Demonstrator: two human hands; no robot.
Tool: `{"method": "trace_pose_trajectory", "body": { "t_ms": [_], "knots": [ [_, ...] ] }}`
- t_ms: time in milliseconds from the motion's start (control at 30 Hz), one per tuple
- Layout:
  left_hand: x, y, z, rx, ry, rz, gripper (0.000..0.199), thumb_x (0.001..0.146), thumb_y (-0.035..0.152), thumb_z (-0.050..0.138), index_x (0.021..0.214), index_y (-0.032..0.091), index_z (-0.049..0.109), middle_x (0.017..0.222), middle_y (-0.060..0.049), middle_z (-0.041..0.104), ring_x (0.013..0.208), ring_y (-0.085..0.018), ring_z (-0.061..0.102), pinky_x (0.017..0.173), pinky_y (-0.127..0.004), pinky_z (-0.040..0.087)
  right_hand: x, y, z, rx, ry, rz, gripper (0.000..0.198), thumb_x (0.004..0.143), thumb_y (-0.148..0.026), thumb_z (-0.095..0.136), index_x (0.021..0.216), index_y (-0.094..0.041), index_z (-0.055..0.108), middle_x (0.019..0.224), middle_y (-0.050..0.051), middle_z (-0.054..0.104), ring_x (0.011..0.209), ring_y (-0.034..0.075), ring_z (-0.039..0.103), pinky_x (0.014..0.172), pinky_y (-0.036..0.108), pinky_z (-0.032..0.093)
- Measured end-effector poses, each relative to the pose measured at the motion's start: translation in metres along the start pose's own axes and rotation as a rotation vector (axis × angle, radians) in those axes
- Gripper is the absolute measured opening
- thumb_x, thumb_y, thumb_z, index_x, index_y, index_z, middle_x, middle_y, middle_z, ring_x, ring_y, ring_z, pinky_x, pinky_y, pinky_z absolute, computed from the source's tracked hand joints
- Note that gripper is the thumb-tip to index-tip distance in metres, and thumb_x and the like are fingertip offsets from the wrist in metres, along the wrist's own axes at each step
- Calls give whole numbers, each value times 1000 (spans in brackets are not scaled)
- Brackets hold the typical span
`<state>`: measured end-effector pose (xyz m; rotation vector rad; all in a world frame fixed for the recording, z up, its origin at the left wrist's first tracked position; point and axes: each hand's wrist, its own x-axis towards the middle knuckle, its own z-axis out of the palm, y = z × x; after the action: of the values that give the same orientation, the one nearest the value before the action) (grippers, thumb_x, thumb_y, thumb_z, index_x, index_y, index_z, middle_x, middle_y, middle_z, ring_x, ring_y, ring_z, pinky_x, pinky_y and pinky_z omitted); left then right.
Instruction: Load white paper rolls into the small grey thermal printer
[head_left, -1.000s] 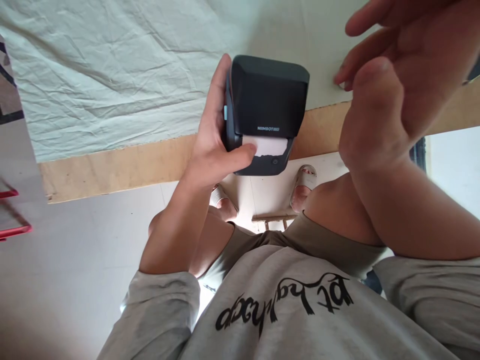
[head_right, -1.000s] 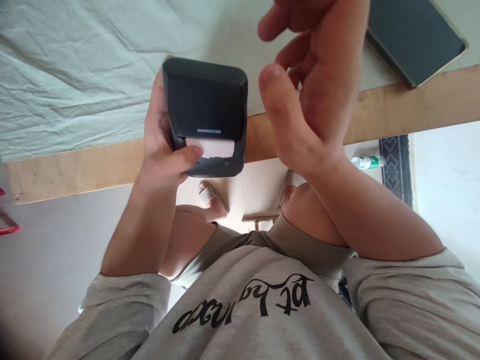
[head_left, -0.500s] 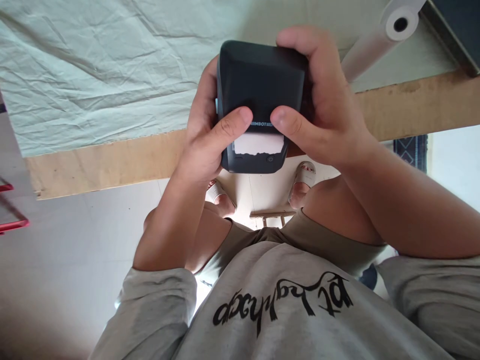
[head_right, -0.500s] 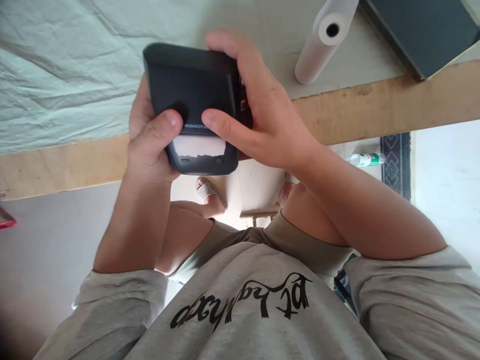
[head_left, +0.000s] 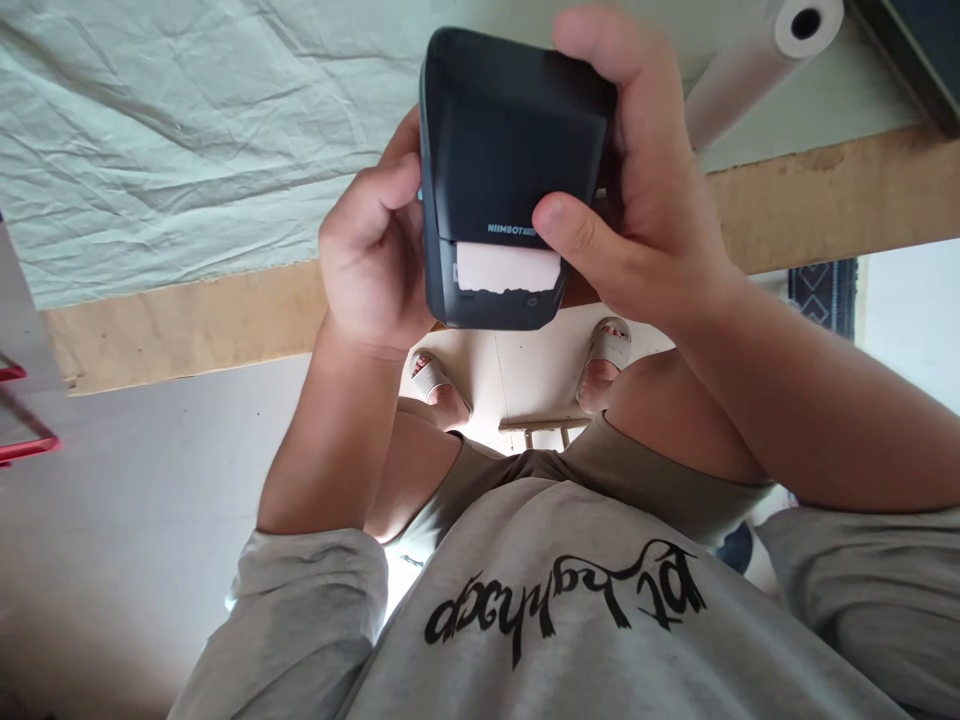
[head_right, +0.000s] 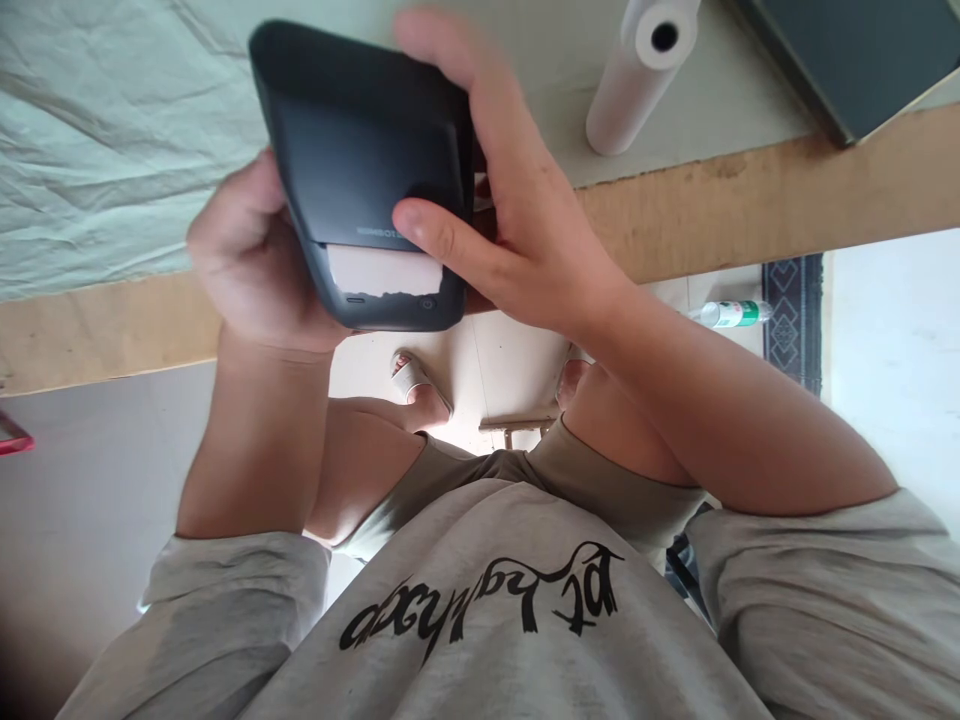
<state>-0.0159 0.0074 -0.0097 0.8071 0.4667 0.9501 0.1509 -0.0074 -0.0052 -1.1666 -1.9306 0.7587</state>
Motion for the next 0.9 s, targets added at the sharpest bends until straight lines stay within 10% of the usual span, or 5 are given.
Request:
{"method": "trace_pose_trajectory", "body": {
  "t_ms": [200, 900],
  "knots": [
    [2, 0, 7, 36, 36, -12, 44, 86, 32, 5, 126, 28, 22, 122, 10, 40, 128, -14, 7, 109, -35, 8, 1, 1, -2, -73, -52, -20, 62, 72, -44, 32, 122, -12, 15, 125, -1, 21, 122, -3, 24, 114, 9, 26],
    [1, -2, 8, 108, 135, -64, 42, 85, 38, 19, 98, 15, 51, 110, -5, 49, 118, -24, 34, 98, -39, 35, 1, 1, -2, -37, -56, -92, 69, 67, -42, 41, 122, -9, 17, 122, 3, 25, 117, -1, 30, 107, 6, 32]
  ]
}}
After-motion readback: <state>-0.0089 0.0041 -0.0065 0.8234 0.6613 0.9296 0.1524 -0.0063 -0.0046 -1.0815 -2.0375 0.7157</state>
